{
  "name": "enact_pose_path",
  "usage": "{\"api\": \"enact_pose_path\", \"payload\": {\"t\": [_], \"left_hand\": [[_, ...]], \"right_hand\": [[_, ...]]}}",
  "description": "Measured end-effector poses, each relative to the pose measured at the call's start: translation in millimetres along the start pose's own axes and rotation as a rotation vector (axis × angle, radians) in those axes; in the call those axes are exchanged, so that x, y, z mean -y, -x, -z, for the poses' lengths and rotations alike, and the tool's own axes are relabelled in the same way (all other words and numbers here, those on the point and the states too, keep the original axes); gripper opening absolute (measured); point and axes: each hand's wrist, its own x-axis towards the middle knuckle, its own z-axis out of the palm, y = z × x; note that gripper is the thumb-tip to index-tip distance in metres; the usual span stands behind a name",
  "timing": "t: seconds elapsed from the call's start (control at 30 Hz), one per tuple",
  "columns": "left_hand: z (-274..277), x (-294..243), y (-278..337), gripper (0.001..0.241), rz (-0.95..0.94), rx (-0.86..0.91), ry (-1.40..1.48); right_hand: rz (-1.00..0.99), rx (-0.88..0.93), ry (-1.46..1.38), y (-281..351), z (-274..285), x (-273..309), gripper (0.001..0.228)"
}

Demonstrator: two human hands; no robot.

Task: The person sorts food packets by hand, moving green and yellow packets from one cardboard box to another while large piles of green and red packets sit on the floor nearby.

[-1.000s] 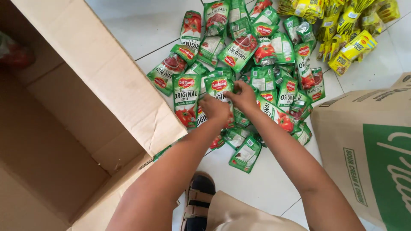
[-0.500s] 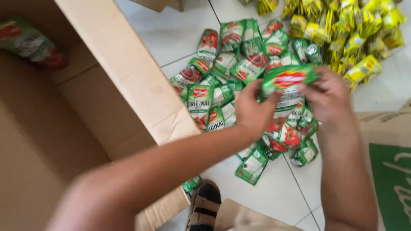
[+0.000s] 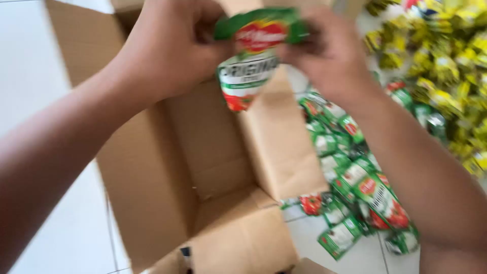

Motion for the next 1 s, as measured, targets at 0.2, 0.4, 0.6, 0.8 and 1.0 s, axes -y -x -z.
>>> {"api": "enact_pose_path", "payload": {"t": [0.2,0.4,0.6,0.8,1.0], "left_hand": [[4.4,143.4,15.0,0.022,0.091,-0.128,-0.432],[-40.4,255.0,-22.6,0.010,0.156,-0.018,-0.924],[-70.6,264.8,-49.0,0.016,0.146,0.069,-1.130],[-64.2,262.1,-50.1,0.016,0.152,0.110,-1.137],[-74.8,263.1,-51.1,0.019,0.203,0.114,-1.199]], "right_hand": [[0.020,0.208,0.384,-84.1,-115.5,-94.4,0.015],[0.061,0.121,0.495,-135.6,-182.1,-211.1,0.035],[-0.030,0.065,0.413,-143.4,-193.0,-250.1,0.019],[0.067,0.056,0.407,-141.1,-188.6,-238.8,0.023],[0.003,0.141,0.448,-141.7,-188.9,-235.0,0.040]]}}
